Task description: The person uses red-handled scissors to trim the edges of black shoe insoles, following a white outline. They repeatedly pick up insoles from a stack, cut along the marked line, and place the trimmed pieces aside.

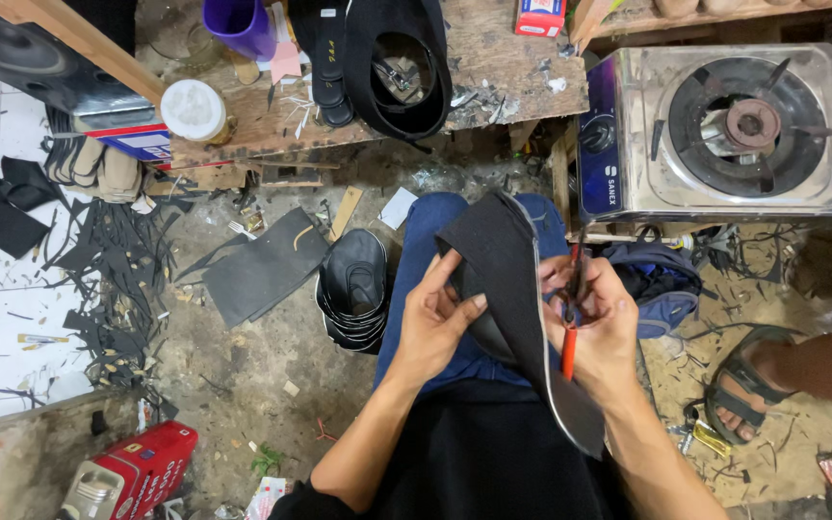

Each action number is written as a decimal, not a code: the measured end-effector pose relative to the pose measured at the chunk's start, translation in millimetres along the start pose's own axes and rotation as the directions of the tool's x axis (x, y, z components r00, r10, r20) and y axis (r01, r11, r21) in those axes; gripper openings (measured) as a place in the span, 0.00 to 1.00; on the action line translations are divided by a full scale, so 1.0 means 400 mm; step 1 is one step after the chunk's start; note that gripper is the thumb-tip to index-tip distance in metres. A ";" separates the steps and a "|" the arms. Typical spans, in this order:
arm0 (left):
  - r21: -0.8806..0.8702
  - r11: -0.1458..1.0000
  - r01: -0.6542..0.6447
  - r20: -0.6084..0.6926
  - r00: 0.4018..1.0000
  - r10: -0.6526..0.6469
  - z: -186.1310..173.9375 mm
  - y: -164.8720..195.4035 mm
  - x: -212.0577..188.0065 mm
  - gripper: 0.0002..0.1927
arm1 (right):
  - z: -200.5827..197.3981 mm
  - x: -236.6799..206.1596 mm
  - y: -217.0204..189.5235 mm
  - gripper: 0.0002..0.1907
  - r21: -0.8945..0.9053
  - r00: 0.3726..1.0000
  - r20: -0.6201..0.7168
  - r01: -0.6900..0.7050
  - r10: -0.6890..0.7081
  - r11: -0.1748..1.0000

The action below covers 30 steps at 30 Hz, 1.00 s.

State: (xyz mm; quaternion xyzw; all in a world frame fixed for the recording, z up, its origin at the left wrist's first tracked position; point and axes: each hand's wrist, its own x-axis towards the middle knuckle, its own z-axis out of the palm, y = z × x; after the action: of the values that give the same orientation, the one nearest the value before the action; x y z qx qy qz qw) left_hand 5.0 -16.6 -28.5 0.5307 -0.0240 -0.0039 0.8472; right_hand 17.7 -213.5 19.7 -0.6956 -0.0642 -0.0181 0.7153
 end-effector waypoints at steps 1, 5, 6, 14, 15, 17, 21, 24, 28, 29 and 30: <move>0.060 0.998 0.005 -0.013 1.000 -0.004 -0.001 -0.010 -0.002 0.33 | 0.004 0.002 -0.002 0.18 0.000 1.000 -0.004 -0.021 0.021 1.000; -0.002 1.000 -0.027 0.011 1.000 0.027 -0.015 -0.064 -0.008 0.26 | 0.018 0.002 -0.022 0.18 -0.093 0.999 -0.021 -0.049 0.047 0.994; -0.035 0.999 0.003 -0.073 0.997 -0.005 -0.017 -0.076 -0.004 0.23 | 0.023 0.006 -0.027 0.18 -0.134 0.999 -0.020 -0.039 0.036 0.990; 0.040 0.991 -0.126 -0.122 0.984 0.130 0.000 -0.024 -0.014 0.13 | 0.035 0.024 -0.071 0.14 -0.271 0.992 -0.051 -0.128 0.118 0.954; 0.077 0.991 -0.109 -0.099 0.988 0.116 0.007 -0.013 -0.011 0.16 | 0.035 0.028 -0.070 0.14 -0.272 0.987 -0.071 -0.161 0.147 0.949; 0.153 0.986 -0.072 -0.059 0.995 0.082 0.019 0.008 -0.012 0.21 | 0.030 0.031 -0.069 0.15 -0.247 0.991 -0.015 -0.134 0.135 0.960; 0.029 0.996 -0.082 0.032 0.996 0.081 0.033 0.029 0.002 0.25 | 0.007 0.041 -0.064 0.16 -0.222 0.964 0.138 -0.192 0.226 0.956; 0.113 0.990 -0.085 0.095 0.993 0.075 0.029 0.050 0.001 0.27 | -0.001 0.047 -0.065 0.15 -0.162 0.955 0.229 -0.153 0.188 0.975; 0.055 0.999 0.002 0.116 0.993 -0.009 0.034 0.065 -0.001 0.31 | -0.016 0.058 -0.067 0.15 -0.112 0.928 0.288 -0.213 0.237 0.971; 0.008 0.998 0.057 0.089 0.994 -0.057 0.036 0.061 0.001 0.33 | -0.022 0.063 -0.066 0.15 -0.118 0.919 0.314 -0.212 0.239 0.970; -0.020 0.999 0.044 0.093 0.995 -0.042 0.030 0.057 0.001 0.33 | -0.030 0.064 -0.067 0.15 -0.125 0.911 0.335 -0.212 0.242 0.969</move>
State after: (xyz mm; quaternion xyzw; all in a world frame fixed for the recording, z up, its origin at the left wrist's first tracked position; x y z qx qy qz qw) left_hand 4.5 -17.5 -2.6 0.5209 -0.0516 -0.0472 0.8507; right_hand 40.9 -224.8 49.0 -0.7207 -0.1073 0.1856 0.6593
